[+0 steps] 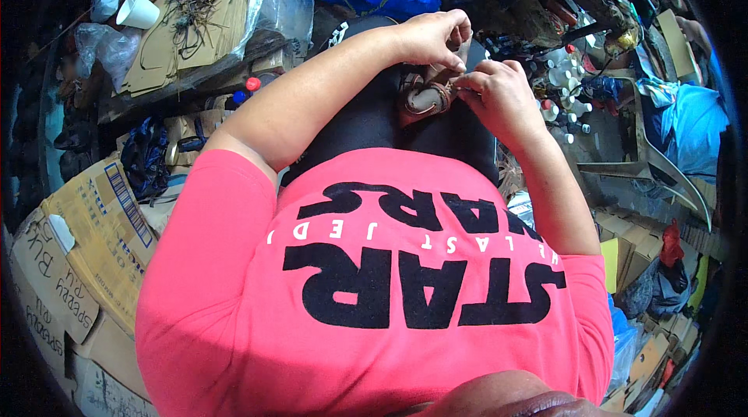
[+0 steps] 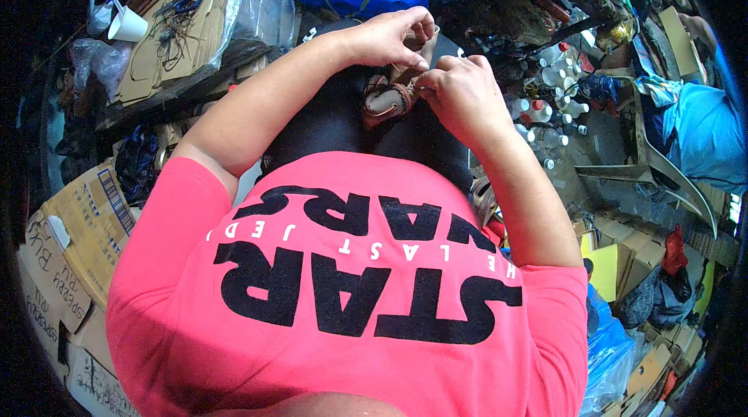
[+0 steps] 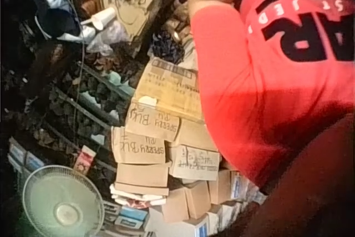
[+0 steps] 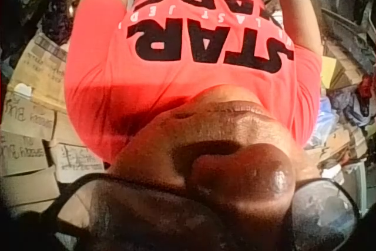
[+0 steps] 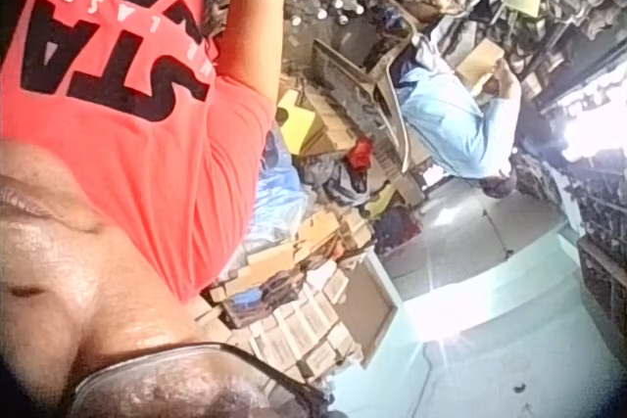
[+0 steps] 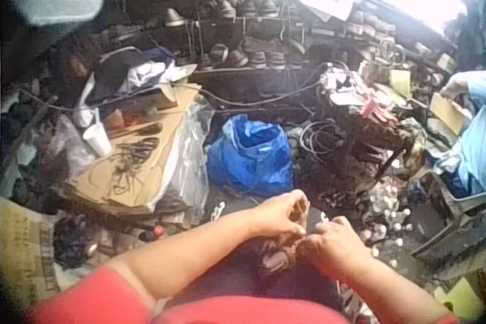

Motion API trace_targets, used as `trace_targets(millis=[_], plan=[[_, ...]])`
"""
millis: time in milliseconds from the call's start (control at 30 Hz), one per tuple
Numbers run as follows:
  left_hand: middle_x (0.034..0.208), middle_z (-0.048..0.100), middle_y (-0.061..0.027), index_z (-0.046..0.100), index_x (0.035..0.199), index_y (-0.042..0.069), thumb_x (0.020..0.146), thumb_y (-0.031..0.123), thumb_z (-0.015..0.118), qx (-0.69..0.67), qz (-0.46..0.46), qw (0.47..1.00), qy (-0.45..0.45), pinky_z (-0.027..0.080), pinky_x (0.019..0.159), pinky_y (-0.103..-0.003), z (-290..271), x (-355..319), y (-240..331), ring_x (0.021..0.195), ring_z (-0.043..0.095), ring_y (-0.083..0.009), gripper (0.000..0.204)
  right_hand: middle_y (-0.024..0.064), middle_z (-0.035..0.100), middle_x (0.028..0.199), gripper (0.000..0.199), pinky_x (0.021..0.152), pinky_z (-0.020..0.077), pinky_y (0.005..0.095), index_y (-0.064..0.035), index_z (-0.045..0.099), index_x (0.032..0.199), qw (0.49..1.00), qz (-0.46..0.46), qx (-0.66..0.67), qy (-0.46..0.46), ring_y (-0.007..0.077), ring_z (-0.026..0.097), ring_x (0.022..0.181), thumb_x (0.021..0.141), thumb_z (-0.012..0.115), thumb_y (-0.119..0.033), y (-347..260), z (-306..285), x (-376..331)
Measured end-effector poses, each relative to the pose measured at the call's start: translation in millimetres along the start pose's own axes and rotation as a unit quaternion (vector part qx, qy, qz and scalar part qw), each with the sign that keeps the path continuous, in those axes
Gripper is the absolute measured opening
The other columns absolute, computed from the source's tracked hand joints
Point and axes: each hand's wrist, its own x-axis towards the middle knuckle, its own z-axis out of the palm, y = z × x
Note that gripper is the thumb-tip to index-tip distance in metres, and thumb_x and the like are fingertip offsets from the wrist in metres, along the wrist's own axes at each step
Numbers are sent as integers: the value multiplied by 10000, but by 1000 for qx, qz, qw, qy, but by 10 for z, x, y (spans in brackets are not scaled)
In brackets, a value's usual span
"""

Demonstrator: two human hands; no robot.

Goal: The recorder is hand-stitching a leather shoe upper using a needle and thread in a workshop setting.

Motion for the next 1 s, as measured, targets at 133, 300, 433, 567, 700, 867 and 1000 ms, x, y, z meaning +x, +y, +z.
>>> trace_targets(millis=[133, 300, 433, 567, 700, 867, 1000], plan=[[1105, 538, -144, 522, 1145, 56, 653, 272, 807, -56, 15, 998, 26, 422, 944, -343, 115, 38, -130, 1057, 528, -261, 608, 62, 575, 742, 63, 806, 406, 379, -128, 677, 767, 999, -31, -39, -17, 239, 588, 802, 746, 617, -127, -4, -37, 22], [1133, 516, -144, 538, 1150, 50, 642, 286, 812, -60, 12, 998, 16, 408, 963, -333, 128, 14, -164, 1083, 507, -260, 624, 83, 567, 738, 43, 828, 407, 386, -104, 643, 729, 999, -39, -16, -20, 255, 582, 814, 730, 613, -74, 34, -40, -78], [1120, 522, -141, 555, 1147, 48, 646, 286, 808, -57, 4, 998, 20, 414, 954, -335, 121, 18, -137, 1075, 513, -261, 610, 76, 560, 728, 52, 843, 414, 389, -91, 626, 722, 999, -13, 15, 29, 277, 572, 816, 702, 636, -44, 8, -139, -216], [1052, 553, -121, 571, 1116, 36, 650, 265, 810, -24, -5, 999, 21, 436, 910, -314, 28, -12, -168, 1008, 547, -240, 572, 82, 571, 746, 72, 682, 444, 340, -65, 643, 820, 971, 127, 170, 109, 254, 567, 716, 766, 640, -17, 65, -431, -357], [860, 583, -35, 595, 1001, 32, 690, 186, 792, -122, -16, 989, -79, 466, 767, -292, -79, 105, -182, 832, 552, -140, 399, 103, 545, 762, 174, 599, 440, 333, -73, 670, 961, 960, 117, 241, 82, 245, 555, 668, 811, 603, -14, 6, -254, -309], [850, 610, -12, 626, 940, 32, 745, 140, 740, -166, 2, 974, -156, 465, 760, -279, -143, 91, -176, 819, 559, -113, 251, 131, 565, 763, 158, 613, 452, 361, -73, 681, 940, 965, 140, 215, 51, 294, 581, 692, 801, 606, -61, -26, -17, -226], [915, 663, -34, 662, 1000, 22, 777, 97, 690, -185, -19, 965, -183, 467, 824, -278, -175, 62, -169, 868, 590, -113, 237, 137, 575, 762, 169, 599, 451, 366, -70, 684, 932, 969, 128, 207, 52, 305, 587, 696, 780, 611, -56, -21, 52, -180]])
